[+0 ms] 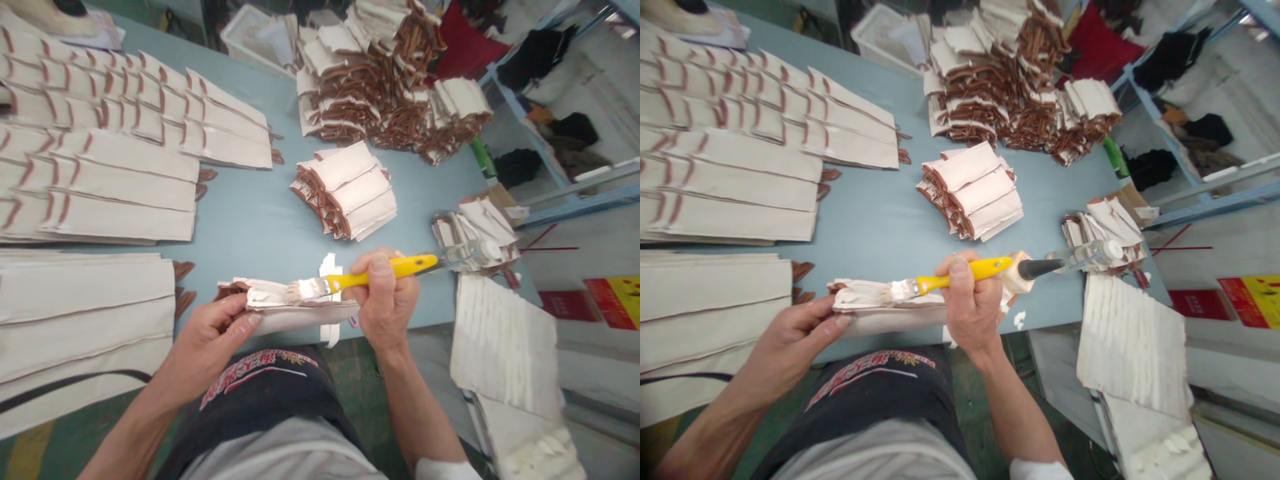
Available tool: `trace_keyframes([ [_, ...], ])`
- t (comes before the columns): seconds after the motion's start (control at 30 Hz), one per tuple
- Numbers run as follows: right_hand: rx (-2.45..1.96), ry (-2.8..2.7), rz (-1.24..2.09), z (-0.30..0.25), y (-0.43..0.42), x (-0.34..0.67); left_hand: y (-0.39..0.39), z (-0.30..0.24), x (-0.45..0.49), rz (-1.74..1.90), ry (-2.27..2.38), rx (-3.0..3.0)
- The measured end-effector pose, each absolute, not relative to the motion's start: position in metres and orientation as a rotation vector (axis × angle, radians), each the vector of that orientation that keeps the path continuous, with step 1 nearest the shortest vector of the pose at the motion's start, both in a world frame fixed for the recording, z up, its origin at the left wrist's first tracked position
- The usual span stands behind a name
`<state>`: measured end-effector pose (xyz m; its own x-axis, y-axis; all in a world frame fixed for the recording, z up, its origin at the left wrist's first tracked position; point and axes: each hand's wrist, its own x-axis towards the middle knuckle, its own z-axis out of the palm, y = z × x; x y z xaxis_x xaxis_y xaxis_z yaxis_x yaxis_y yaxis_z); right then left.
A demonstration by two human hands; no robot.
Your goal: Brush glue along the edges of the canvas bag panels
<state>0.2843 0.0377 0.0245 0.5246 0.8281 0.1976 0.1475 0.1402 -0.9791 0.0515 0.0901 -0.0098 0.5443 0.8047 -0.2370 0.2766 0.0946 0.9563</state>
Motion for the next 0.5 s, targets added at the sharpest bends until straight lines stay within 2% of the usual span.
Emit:
trace_keyframes([
  [0.13,-1.342,-0.813,0.522,0.037,0.035,0.285,0.093,-0.016,0.049,0.521,0.958,1.282],
  [0.27,-1.279,-0.926,0.532,0.043,0.029,0.273,0.097,-0.014,0.051,0.467,0.907,1.148],
  [0.5,-1.284,-1.266,0.409,-0.002,0.030,0.268,0.094,-0.005,0.055,0.393,0.806,1.013],
])
